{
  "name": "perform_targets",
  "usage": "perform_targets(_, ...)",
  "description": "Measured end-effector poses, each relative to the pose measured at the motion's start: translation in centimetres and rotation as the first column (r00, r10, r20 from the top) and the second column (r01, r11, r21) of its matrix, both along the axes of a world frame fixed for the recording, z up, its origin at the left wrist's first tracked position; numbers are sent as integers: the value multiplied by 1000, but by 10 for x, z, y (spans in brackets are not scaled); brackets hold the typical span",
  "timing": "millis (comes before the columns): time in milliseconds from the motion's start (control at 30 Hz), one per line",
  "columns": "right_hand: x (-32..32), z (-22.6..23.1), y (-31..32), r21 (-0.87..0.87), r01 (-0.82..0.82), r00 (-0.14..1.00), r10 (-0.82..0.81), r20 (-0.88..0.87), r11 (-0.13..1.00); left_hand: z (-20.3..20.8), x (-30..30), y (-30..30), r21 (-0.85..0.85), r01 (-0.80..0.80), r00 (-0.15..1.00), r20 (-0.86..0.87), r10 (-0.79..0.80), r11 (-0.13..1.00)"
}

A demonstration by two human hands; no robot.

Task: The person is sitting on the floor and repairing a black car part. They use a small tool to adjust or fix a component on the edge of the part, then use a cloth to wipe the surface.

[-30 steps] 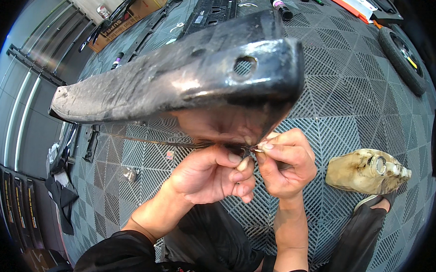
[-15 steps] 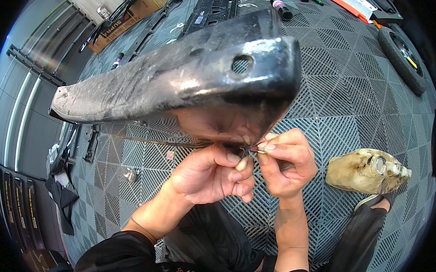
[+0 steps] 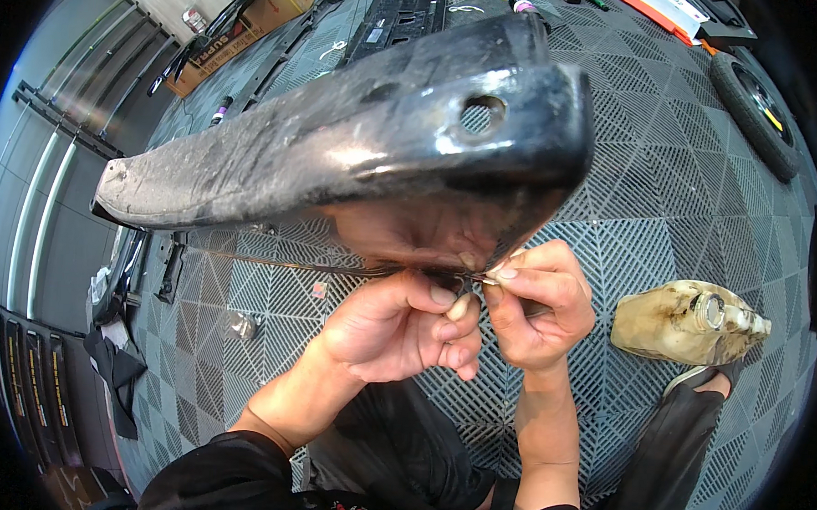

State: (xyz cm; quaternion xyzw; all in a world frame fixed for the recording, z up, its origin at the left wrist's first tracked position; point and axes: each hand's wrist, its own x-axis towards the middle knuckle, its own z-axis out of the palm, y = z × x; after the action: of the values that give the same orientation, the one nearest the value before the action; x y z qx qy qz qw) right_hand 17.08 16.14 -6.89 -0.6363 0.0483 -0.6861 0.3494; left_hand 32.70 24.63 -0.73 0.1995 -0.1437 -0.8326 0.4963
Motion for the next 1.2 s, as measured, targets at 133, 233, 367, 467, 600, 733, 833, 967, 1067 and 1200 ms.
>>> perform_targets(133,0,2,1,-10,19,1000,-19,-6,1000,-1,1,0,-17,13,1000,12,-13,1000)
perform_targets(233,0,1,2,-5,25,1000,-25,-4,1000,-1,2,0,-16,18,1000,4,-17,1000)
perform_targets(367,0,0,3,-2,28,999,-28,-15,1000,-3,2,1,-17,20,1000,-3,-20,1000)
perform_targets(467,-1,3,2,-10,32,999,-32,-13,999,-3,1,0,-19,26,1000,-8,-26,999)
perform_targets(600,-1,2,1,-22,24,1000,-24,-9,999,-6,2,0,-42,34,999,-30,-36,999)
perform_targets(733,0,-2,3,16,-10,1000,10,20,1000,-5,2,0,-45,32,999,-25,-33,998)
perform_targets(833,0,-3,3,20,-12,1000,11,24,1000,-6,2,-1,-54,29,999,-20,-30,998)
perform_targets(967,0,-1,2,-3,18,1000,-18,10,1000,-4,1,-1,-47,28,1000,-7,-29,998)
perform_targets(1067,1,-1,3,-5,19,1000,-19,1,1000,-5,2,0,-47,25,1000,-17,-25,999)
perform_targets(1200,2,0,4,0,29,1000,-29,-1,1000,-5,4,0,-66,65,998,-10,-65,996)
